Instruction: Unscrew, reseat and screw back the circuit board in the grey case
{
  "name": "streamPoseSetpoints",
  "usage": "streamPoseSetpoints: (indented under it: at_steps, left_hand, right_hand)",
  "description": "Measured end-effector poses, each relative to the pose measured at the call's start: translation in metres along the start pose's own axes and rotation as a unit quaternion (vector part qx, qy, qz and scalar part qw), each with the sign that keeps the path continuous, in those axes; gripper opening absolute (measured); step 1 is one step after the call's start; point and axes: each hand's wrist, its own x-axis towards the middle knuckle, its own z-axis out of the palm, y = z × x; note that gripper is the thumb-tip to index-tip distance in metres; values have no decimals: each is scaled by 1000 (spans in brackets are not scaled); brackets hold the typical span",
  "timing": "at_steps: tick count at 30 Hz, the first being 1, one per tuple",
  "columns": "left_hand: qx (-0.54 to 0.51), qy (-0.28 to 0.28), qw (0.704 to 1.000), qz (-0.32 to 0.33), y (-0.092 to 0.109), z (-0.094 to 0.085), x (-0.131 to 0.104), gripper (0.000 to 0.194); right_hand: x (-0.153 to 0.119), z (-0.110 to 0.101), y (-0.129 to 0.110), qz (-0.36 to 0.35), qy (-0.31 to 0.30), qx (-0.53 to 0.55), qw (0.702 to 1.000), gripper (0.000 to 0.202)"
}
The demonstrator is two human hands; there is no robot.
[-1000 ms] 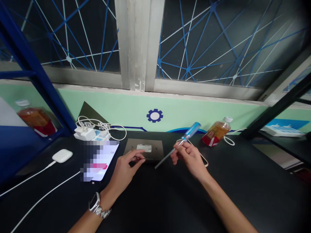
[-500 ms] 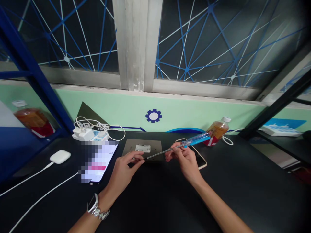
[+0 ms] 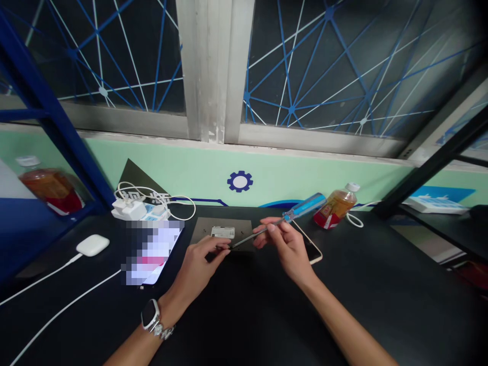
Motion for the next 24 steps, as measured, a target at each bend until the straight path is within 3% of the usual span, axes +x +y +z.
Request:
streamPoseSetpoints:
  at_steps: [5,11,24]
  left_hand:
    - [23,-70,997,30,13,4,19,21]
    - [-56,-75,995,28,14,13,35,13]
    - [-75,-67,995,0,1,21,30,10]
  right_hand:
    - [14,8,-25,-67,-33,-155,985,23]
    - [28,17,-33,-119,-88,-284,947,23]
    - [29,18,-19,-136,-114,-288,941,22]
